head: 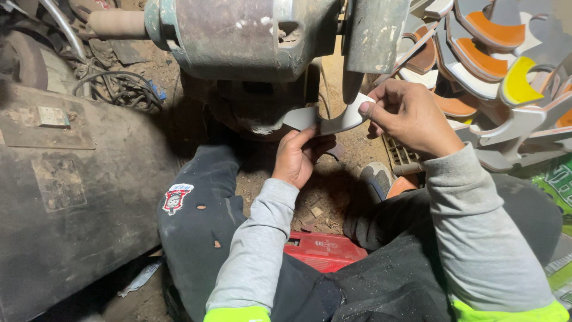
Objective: The person sits on the floor and uses a bench grinder to smooth the edges of curved shoe sole pieces. They hold each piece against the rotating wheel, flip it to work different sides, and place finished pieces into a nearby basket.
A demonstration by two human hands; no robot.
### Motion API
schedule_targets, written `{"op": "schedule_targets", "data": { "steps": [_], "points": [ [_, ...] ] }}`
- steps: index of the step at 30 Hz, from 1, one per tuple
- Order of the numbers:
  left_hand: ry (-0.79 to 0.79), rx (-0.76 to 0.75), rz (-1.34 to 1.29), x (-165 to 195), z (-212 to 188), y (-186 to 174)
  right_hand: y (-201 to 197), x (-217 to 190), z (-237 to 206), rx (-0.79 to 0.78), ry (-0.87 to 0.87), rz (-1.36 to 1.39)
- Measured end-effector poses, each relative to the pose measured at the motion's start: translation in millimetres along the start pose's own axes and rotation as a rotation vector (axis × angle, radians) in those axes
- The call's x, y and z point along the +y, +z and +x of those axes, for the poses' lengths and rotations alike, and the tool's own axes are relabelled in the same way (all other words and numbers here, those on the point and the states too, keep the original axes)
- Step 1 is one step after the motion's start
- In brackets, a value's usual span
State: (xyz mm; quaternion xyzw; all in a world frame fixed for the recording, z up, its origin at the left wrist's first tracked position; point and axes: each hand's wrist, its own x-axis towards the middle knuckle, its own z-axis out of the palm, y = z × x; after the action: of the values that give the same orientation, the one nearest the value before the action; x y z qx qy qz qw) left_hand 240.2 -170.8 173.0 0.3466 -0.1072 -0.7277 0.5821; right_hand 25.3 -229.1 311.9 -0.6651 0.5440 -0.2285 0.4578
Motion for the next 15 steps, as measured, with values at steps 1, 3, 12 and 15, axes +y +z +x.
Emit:
{"op": "schedule_targets", "data": {
  "steps": [1,3,12,15],
  "points": [
    [-0.004,-0.002,-0.008,0,-1,0,1,0,-1,0.001,-0.002,-0.001],
    [-0.011,-0.006,-0.023,3,-3,2,2,2,-2,0.005,-0.009,-0.004],
    [0.351,-0.101,0.428,38,-27,23,-5,20,3,-0.306,0.035,0.167],
    [0.367,-0.1,0.378,38,-29,30,-9,20,4,-0.291,0.041,0.095]
  ]
}}
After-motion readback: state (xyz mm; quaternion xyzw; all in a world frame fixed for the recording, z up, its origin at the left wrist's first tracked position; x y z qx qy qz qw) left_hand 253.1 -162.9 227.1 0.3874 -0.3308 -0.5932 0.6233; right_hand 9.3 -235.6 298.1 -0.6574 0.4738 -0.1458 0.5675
